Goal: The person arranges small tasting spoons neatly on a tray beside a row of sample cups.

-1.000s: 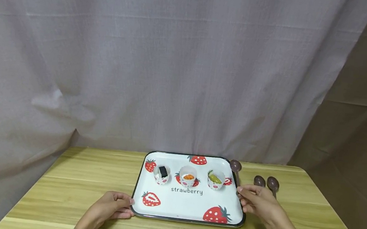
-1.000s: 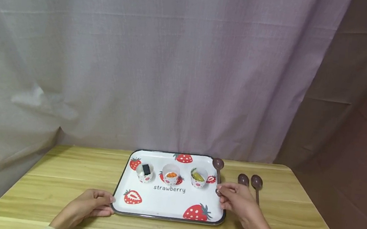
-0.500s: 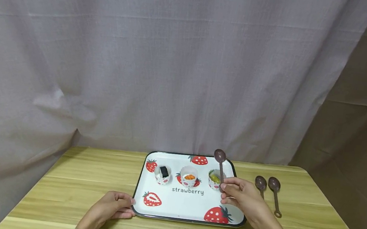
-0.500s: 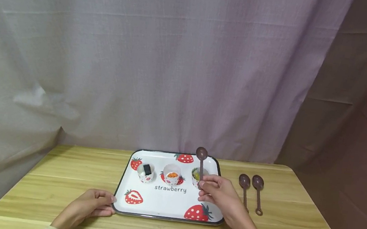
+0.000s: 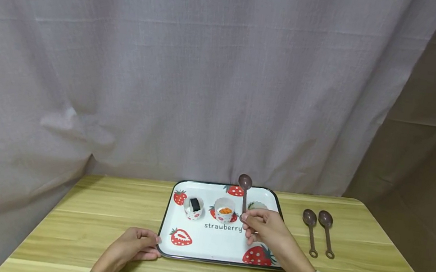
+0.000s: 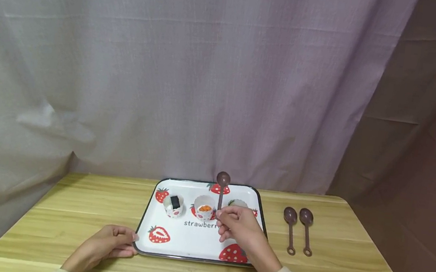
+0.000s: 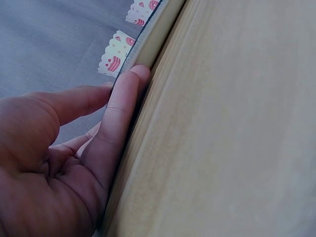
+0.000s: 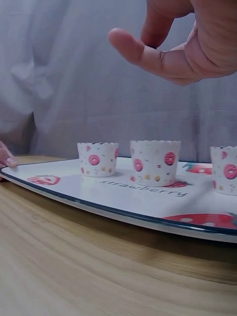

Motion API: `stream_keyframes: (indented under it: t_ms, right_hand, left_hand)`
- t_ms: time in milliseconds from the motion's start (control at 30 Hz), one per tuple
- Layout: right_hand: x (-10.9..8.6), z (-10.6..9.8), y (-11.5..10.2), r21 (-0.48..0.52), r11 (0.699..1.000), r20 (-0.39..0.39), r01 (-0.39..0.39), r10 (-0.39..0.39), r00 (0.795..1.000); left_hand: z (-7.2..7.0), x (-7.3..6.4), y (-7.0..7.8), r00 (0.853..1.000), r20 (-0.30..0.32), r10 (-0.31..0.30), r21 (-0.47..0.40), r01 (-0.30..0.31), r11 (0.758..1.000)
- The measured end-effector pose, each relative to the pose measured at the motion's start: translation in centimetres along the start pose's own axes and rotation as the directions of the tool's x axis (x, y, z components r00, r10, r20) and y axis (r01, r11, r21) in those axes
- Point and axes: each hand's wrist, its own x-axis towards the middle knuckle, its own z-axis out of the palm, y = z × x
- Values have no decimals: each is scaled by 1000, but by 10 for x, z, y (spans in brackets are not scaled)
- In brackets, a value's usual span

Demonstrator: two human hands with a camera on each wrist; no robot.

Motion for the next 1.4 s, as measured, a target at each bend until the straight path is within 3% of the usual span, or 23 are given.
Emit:
stream_keyframes:
  t_ms: [567, 1100, 1400]
  right_hand:
    - [16, 34, 8, -66, 998, -32, 10, -12, 999]
    - [35, 66, 27, 67, 997, -15, -43, 44, 999]
    - [39, 72, 39, 106, 992, -3, -66, 67, 998]
  left_hand:
    - [5, 2, 2, 1000, -7, 11, 3, -11, 1000]
    - [4, 3, 1, 1000, -6, 12, 5, -12, 1000]
    - [5, 3, 1, 1000, -7, 1, -3, -1, 1000]
